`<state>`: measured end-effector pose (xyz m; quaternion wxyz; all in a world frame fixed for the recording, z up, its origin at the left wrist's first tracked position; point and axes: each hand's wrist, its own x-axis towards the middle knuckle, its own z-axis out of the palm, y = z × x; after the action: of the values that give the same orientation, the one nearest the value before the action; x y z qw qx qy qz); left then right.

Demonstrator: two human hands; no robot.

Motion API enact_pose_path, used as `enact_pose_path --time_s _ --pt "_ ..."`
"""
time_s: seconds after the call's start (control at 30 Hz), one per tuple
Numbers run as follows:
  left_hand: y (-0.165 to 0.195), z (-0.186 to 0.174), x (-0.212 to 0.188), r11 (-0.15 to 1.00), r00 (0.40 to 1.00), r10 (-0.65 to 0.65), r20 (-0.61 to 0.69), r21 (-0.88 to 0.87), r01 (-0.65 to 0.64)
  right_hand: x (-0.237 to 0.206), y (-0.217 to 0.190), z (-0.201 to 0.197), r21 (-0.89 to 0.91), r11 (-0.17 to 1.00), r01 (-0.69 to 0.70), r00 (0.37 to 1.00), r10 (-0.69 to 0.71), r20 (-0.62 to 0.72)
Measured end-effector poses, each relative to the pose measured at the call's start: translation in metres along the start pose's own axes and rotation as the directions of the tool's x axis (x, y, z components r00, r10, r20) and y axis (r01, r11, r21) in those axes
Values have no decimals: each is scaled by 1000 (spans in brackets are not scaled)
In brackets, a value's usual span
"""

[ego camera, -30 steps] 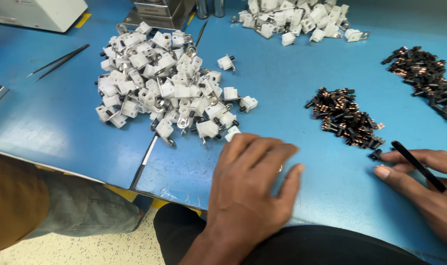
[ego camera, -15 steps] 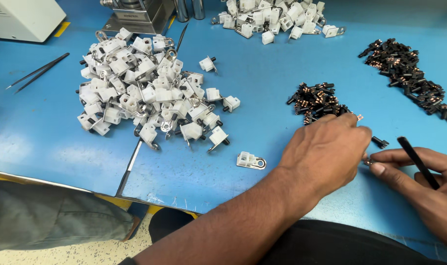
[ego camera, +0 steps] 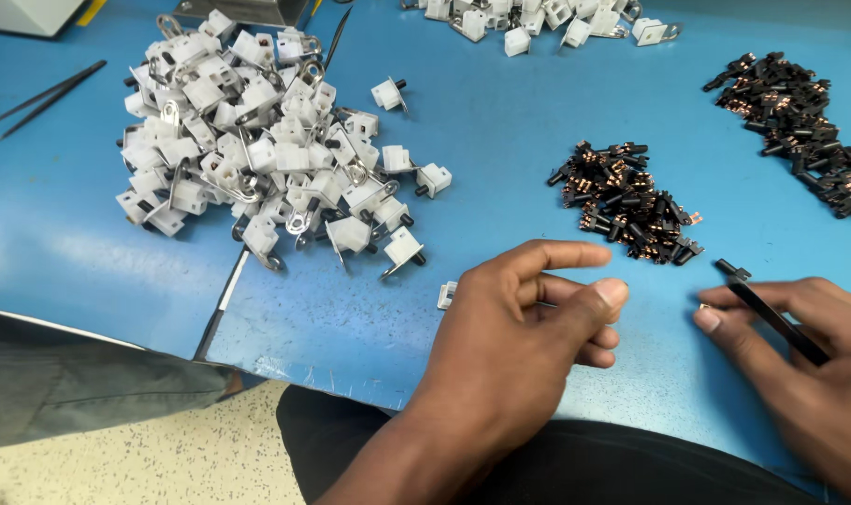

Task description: The person repeatedly picks white plastic housings and small copper-colored metal pieces from piles on a blue workbench. Using tweezers, they insert the metal pieces into the housings and place the assembled units back on the table. The process is continuous and repetitive throughout the clip.

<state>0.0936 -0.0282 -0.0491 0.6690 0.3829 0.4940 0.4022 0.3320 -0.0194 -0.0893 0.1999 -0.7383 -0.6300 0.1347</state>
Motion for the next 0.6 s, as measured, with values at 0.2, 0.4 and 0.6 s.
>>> enact_pose_path --time_s 0.2,0.4,0.6 --pt "0 4 -2 905 997 7 77 -424 27 -12 1 -2 27 961 275 950 -267 -164" --pt "8 -4 -4 793 996 -37 84 -604 80 -4 25 6 -36 959 281 937 -282 -204" --pt "16 -9 -19 745 992 -101 69 -656 122 14 6 7 312 938 -149 987 161 -11"
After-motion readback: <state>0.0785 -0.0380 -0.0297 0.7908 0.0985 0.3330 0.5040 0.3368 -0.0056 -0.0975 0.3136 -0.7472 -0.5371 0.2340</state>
